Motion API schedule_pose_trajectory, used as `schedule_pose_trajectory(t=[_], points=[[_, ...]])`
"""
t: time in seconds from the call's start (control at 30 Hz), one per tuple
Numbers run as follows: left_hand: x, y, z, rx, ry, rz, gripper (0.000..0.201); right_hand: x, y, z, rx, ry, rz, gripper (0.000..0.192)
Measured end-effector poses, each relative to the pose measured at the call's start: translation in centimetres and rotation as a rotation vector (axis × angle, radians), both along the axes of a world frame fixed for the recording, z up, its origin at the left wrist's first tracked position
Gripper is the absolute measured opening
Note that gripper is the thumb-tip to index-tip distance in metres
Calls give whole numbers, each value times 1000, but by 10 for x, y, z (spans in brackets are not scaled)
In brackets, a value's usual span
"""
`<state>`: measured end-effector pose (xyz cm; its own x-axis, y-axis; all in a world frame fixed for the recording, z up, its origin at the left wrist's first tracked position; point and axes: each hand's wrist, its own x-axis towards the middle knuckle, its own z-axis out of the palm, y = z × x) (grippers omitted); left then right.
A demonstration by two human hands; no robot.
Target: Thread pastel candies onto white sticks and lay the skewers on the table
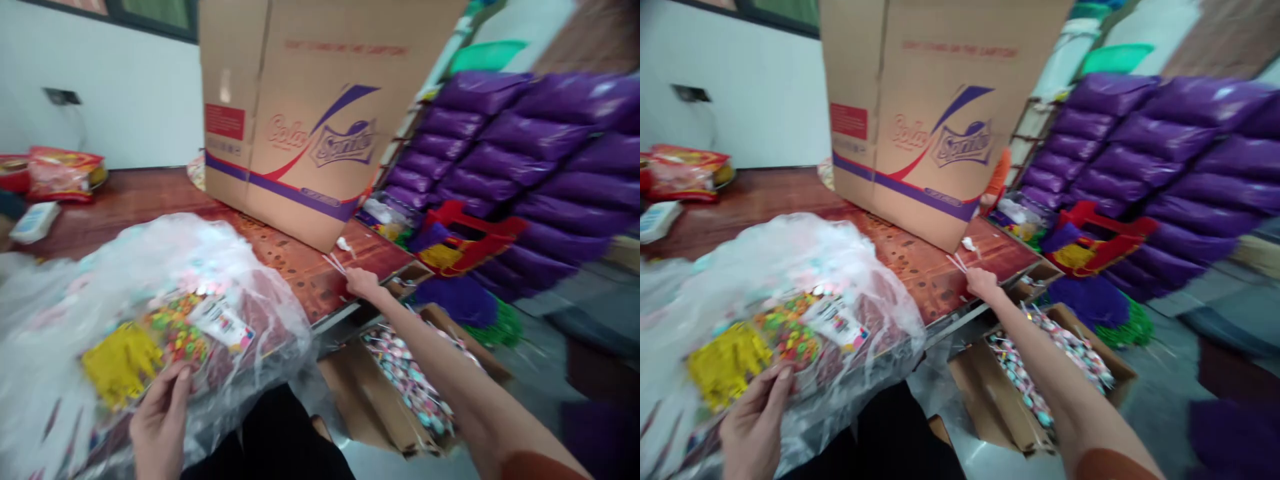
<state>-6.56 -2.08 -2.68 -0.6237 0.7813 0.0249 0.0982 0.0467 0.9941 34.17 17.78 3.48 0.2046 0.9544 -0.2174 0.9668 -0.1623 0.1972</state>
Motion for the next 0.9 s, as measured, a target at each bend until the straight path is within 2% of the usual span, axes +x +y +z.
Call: schedule_pose_trajectory(t=[0.2,0.3,0.37,0.4,0.47,0.53,0.67,0.8,0.9], points=[[2,-14,19,92,-20,18,30,-32,-19,-7,56,-2,160,28],[-5,-17,26,96,17,48,28,-67,-40,-4,278,183,256,17],[-17,-21,30,90,61,128,27,-101,-61,2,369,444,384,18],[-25,-24,31,82,94,177,26,-121,-73,4,363,594,467,20],[-44,-31,32,50,183,262,25,-162,-96,7,239,822,623,26],[-65,-40,30,4,281,317,26,-203,-112,5,77,910,718,30],[-96,-54,21,-115,351,298,28,-278,-115,-5,-89,853,720,28],[-107,-50,15,-160,490,194,29,-338,-98,-4,-50,658,698,25],[-113,-42,17,-158,718,218,29,-362,-97,3,46,617,660,26]])
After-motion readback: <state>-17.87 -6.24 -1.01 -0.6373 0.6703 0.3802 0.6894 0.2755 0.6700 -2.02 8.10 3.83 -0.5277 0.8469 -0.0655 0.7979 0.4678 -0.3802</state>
